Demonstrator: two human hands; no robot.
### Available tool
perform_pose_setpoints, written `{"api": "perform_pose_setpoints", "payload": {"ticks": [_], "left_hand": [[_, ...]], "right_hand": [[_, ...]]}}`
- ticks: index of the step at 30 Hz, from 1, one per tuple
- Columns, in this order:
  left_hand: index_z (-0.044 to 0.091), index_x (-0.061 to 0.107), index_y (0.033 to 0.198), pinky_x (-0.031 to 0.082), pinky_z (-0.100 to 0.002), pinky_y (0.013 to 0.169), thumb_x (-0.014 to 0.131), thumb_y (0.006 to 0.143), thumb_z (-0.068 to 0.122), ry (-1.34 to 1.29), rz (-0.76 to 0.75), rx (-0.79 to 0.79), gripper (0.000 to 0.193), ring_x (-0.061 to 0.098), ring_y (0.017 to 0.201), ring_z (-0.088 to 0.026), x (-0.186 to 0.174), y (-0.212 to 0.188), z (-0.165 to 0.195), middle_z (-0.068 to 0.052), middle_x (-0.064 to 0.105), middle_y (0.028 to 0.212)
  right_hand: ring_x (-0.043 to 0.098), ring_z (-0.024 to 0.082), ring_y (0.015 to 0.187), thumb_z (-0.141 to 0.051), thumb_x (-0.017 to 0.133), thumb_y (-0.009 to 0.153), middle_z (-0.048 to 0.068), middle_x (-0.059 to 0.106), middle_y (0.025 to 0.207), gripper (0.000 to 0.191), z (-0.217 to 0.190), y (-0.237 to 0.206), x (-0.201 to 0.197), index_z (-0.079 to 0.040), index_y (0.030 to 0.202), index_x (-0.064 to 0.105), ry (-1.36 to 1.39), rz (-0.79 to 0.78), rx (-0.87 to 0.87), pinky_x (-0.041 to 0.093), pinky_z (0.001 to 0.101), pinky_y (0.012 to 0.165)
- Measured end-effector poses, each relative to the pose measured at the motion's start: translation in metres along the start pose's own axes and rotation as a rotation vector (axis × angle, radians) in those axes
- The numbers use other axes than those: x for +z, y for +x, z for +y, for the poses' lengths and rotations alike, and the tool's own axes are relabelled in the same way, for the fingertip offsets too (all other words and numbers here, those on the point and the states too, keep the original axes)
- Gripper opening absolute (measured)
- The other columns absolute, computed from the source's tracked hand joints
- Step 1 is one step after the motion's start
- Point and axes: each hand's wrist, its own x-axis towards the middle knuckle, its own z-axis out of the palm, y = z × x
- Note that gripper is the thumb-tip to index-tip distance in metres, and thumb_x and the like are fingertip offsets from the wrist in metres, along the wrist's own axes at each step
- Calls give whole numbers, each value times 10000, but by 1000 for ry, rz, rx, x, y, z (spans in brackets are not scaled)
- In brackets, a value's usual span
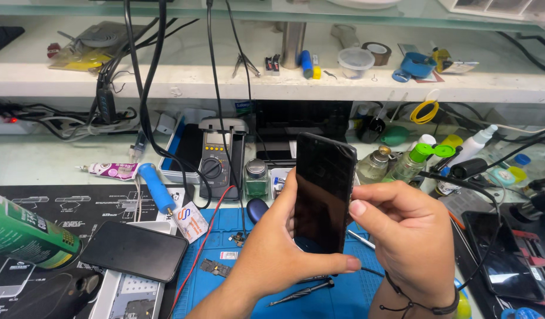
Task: The person assembles a smartphone by placing the battery and internal components into the chassis, securing them with screws, and connecting flex cables. The person then attaches the display assembly to the phone body.
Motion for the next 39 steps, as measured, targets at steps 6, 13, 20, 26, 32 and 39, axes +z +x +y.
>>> {"api": "perform_pose_setpoints", "payload": {"ticks": [6,13,20,26,32,39], "left_hand": [[74,272,1638,531,-296,1028,940,635,219,9,14,16,1214,648,1191,-139,3,-3,0,-48,658,1316],[65,298,1630,526,-301,1050,942,643,227,15,22,21,1189,645,1211,-147,4,-2,2,-62,660,1330],[34,54,1656,510,-342,1080,959,643,252,257,241,146,1376,621,1322,-183,7,-1,0,-105,615,1442],[40,90,1654,473,-314,1117,681,908,32,36,68,187,952,597,1318,-162,-1,-2,-7,-87,551,1490],[90,197,1668,546,-272,978,632,942,-68,-29,81,151,861,686,1056,-111,-11,1,-14,-61,702,1164],[103,204,1666,549,-277,988,646,925,-74,-71,112,156,881,686,1082,-115,-9,3,-18,-81,696,1231]], "right_hand": [[710,169,902,102,710,890,184,754,1028,238,2,-1,-6,111,1128,711,11,-15,4,565,284,817],[698,161,904,96,713,897,166,750,1026,245,0,1,-5,109,1141,708,-7,-16,-2,551,280,822],[695,135,961,83,718,811,112,724,1092,459,-12,3,13,59,1265,648,-236,-54,-1,575,270,836],[665,133,1032,68,672,909,127,722,1216,463,-14,11,9,73,1369,628,-184,-17,-83,535,260,915],[670,144,1056,78,674,912,123,714,1203,456,-4,23,1,81,1366,630,-50,-92,-35,539,263,936],[664,174,1150,114,654,915,147,663,1306,581,-3,21,7,61,1475,507,33,-186,-76,544,293,957]]}}
